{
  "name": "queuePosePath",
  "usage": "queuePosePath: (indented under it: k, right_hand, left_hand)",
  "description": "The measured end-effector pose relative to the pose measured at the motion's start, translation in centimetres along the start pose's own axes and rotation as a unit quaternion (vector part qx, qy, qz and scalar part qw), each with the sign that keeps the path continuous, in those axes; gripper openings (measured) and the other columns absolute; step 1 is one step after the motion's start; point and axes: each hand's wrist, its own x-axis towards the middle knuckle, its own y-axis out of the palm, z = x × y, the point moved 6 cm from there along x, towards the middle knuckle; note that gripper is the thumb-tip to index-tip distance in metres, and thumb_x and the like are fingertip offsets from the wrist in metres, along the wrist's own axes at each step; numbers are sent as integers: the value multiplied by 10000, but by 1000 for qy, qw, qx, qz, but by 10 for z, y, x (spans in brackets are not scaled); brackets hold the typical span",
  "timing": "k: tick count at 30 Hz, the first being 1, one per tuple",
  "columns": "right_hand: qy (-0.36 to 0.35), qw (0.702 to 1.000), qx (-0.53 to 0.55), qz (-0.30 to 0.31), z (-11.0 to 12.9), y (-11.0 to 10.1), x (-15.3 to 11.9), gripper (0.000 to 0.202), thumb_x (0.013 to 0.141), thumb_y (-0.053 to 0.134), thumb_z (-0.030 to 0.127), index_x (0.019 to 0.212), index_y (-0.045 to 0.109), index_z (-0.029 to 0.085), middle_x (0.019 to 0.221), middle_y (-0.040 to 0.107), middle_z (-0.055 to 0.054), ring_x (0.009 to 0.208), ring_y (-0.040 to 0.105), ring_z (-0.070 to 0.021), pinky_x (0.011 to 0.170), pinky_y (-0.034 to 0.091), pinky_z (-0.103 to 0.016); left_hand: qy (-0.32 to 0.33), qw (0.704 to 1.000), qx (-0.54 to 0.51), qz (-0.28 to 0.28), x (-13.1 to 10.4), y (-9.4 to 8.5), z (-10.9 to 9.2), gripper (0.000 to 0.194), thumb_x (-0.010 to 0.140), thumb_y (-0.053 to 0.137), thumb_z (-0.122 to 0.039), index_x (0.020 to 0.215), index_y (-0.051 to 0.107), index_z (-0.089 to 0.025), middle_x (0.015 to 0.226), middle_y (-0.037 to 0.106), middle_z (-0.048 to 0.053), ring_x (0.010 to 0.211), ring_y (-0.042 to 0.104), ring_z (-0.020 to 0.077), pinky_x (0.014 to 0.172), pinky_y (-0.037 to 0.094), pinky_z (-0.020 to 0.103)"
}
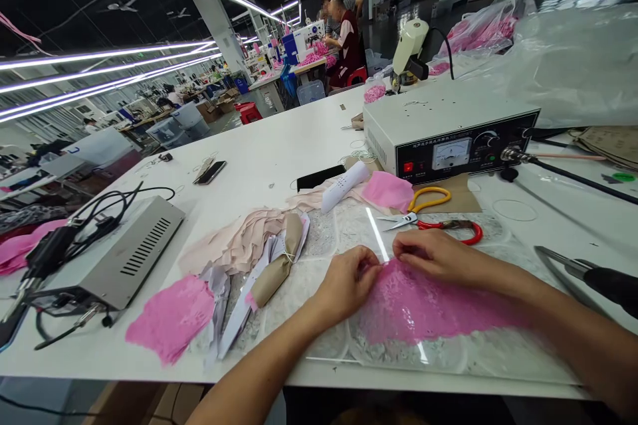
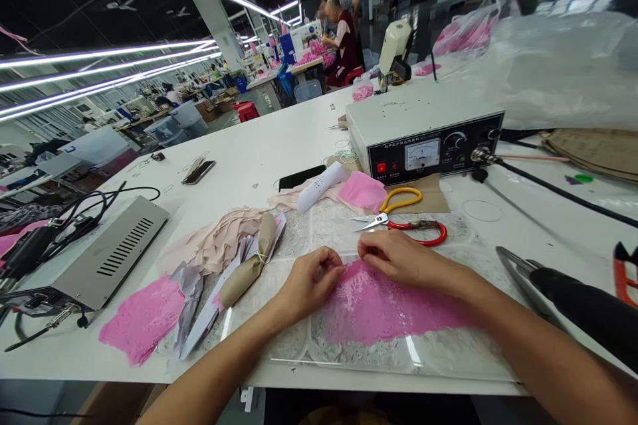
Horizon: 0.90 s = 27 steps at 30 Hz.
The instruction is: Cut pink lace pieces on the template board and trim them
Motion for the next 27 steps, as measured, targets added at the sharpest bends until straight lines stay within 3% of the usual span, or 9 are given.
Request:
queuePosePath:
  k: [4, 7, 15, 20, 27]
  right_hand:
    - [0, 999, 24, 23, -1, 3, 1, 209, 874, 439, 266, 794, 622, 206, 752, 659, -11, 702, 580, -166, 653, 420, -280]
    - [19, 999, 26, 21, -1, 5, 6, 248, 879, 443, 279, 784, 656, 193, 660, 642, 0, 620, 559, -153, 582, 390, -262]
    - [48, 998, -21, 19, 13, 14, 24, 97, 747, 584, 175, 730, 677, 197, 755, 677, -4, 690, 580, -149, 608, 370, -248]
    - [51, 996, -48, 60, 26, 19, 27, 107, 721, 601, 121, 731, 672, 200, 768, 698, -8, 718, 614, -162, 613, 375, -243]
    - [54, 991, -93, 81, 24, 24, 30, 130, 881, 543, 192, 857, 671, 186, 853, 704, -59, 805, 626, -199, 677, 389, -286]
  left_hand:
    - [31, 999, 13, -18, -13, 6, -5, 135, 860, 592, -179, 973, 662, -162, 839, 652, 38, 763, 608, 162, 725, 490, 277]
    - [83, 995, 38, -40, -26, 11, -9, 153, 881, 564, -164, 981, 679, -165, 852, 645, 63, 746, 611, 167, 683, 502, 275]
    - [171, 979, 52, -96, -40, 12, -10, 145, 924, 504, -144, 965, 636, -187, 888, 692, 63, 797, 649, 175, 719, 540, 286]
    - [135, 986, 34, -89, -34, 7, -9, 122, 909, 522, -140, 896, 637, -177, 790, 694, 36, 715, 655, 159, 659, 530, 256]
    - [65, 995, 42, -64, -12, 2, 3, 167, 870, 540, -91, 940, 642, -204, 855, 718, 3, 762, 679, 146, 703, 540, 247]
